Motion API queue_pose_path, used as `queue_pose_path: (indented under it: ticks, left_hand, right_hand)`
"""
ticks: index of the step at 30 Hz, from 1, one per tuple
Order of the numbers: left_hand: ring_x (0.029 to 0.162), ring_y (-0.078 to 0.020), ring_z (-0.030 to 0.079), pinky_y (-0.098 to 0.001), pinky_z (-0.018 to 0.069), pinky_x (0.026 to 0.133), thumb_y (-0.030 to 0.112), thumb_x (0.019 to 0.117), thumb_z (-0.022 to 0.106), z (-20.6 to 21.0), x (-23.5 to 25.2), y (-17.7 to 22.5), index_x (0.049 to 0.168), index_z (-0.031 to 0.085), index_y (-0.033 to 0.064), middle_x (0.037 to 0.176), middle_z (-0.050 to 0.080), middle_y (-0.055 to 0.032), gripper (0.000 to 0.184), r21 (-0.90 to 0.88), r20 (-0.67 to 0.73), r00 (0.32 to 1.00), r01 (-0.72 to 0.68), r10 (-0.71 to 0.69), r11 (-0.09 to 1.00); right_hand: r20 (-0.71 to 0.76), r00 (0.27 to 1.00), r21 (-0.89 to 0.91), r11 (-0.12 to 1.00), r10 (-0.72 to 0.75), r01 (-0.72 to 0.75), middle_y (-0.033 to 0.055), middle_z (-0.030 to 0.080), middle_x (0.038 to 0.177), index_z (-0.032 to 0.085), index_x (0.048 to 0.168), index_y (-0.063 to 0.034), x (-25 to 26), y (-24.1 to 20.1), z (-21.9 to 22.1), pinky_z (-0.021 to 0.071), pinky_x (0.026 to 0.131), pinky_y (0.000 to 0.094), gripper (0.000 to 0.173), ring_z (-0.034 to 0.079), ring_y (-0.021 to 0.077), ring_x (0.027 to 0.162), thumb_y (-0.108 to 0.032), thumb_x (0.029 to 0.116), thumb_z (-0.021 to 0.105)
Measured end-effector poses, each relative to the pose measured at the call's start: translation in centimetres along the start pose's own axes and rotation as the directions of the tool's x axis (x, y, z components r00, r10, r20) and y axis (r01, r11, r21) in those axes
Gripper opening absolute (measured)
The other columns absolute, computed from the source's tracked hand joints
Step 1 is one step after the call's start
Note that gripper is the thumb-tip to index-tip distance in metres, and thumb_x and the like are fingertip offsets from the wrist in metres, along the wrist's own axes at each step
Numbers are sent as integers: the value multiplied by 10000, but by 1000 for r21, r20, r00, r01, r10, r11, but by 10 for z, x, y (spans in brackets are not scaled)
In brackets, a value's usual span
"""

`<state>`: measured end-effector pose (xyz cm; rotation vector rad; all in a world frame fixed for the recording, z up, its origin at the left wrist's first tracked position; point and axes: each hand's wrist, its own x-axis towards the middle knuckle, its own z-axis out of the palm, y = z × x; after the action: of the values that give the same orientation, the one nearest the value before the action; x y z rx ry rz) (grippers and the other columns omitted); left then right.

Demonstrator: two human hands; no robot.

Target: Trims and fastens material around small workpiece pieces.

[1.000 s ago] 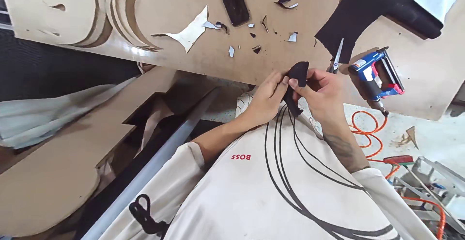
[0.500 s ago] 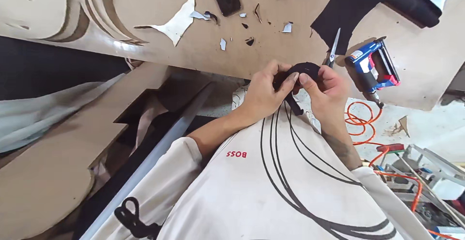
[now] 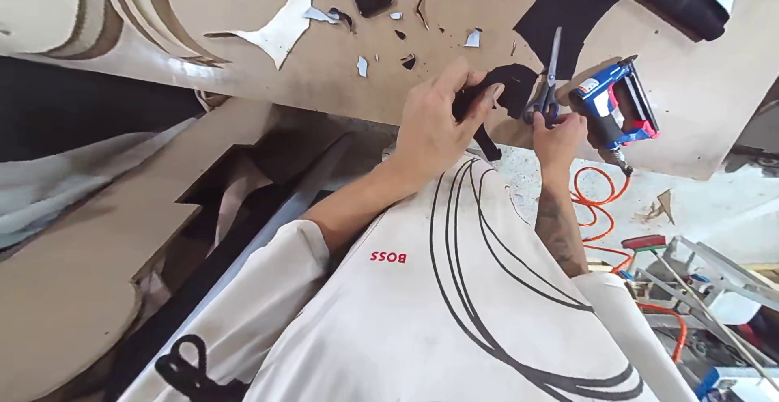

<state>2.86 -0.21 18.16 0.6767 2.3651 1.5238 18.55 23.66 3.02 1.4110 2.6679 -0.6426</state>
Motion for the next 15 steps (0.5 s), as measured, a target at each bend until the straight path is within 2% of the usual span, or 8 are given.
queue_pose_path:
  ticks: [2, 5, 7, 8, 9, 11, 13, 15]
  left_hand:
    - [765, -30, 692, -212, 601, 676, 244, 991, 698, 1, 8, 2, 1078, 685, 46, 901, 731, -1, 217, -41, -10, 1000, -4, 4, 999]
    - [788, -31, 708, -223, 620, 705, 227, 993, 689, 3, 15, 2, 1087, 679, 54, 928, 742, 5, 198, -76, 11, 1000, 21, -20, 997]
    - [797, -32, 713, -228, 622, 715, 235, 994, 685, 4, 20, 2, 1088, 672, 60, 938, 744, 8, 198, -85, 22, 999, 38, -37, 996]
    - [804, -33, 715, -231, 624, 723, 245, 993, 686, 4, 22, 2, 1092, 674, 67, 943, 747, 11, 204, -85, 21, 998, 57, -55, 995]
    - [814, -34, 713, -238, 623, 733, 264, 992, 686, 3, 23, 0, 1097, 678, 79, 951, 746, 17, 213, -82, 22, 997, 78, -77, 994]
    - [809, -25, 705, -237, 617, 728, 301, 989, 688, 2, 25, -2, 1093, 681, 104, 943, 742, 35, 223, -64, 12, 994, 109, -108, 992]
    - [771, -21, 689, -226, 600, 690, 306, 993, 683, 2, 30, -2, 1084, 683, 105, 914, 734, 35, 221, -49, -19, 994, 110, -111, 993]
    - [747, -22, 680, -219, 584, 671, 309, 996, 674, 1, 32, -2, 1086, 685, 93, 896, 731, 22, 235, -5, -67, 993, 96, -96, 995]
  right_hand:
    - [58, 998, -46, 999, 2, 1, 281, 611, 1188, 568, 1238, 11, 10, -5, -7, 529, 854, 634, 569, 628, 461, 1090, -403, 878, 717]
    - [242, 970, -145, 988, -16, 53, 291, 644, 1116, 711, 967, 3, 23, -16, -16, 511, 845, 689, 486, 616, 487, 1090, -458, 825, 770]
    - [281, 960, -45, 999, -6, 19, 224, 675, 1029, 740, 931, -36, 26, -11, -24, 535, 773, 654, 434, 658, 411, 969, -445, 799, 803]
    - [312, 950, 106, 994, -8, -27, 183, 694, 942, 740, 960, -37, 26, -6, -30, 550, 702, 591, 356, 674, 344, 838, -361, 825, 801]
    - [396, 918, 300, 949, -28, -101, 126, 731, 921, 744, 1044, -42, 26, 0, -38, 586, 699, 495, 264, 700, 258, 787, -268, 909, 736]
    - [604, 770, 656, 676, -205, -335, 130, 740, 1109, 674, 1214, -7, 14, 10, -59, 621, 796, 395, 305, 729, 219, 893, -195, 1056, 492]
    - [610, 674, 782, 453, -417, -428, 142, 663, 1328, 692, 1224, -37, -14, 15, -78, 596, 800, 357, 358, 698, 214, 1007, -281, 981, 592]
    - [543, 677, 831, 436, -497, -346, 111, 653, 1315, 730, 1130, -66, -49, 6, -98, 580, 728, 312, 319, 675, 162, 950, -271, 887, 744]
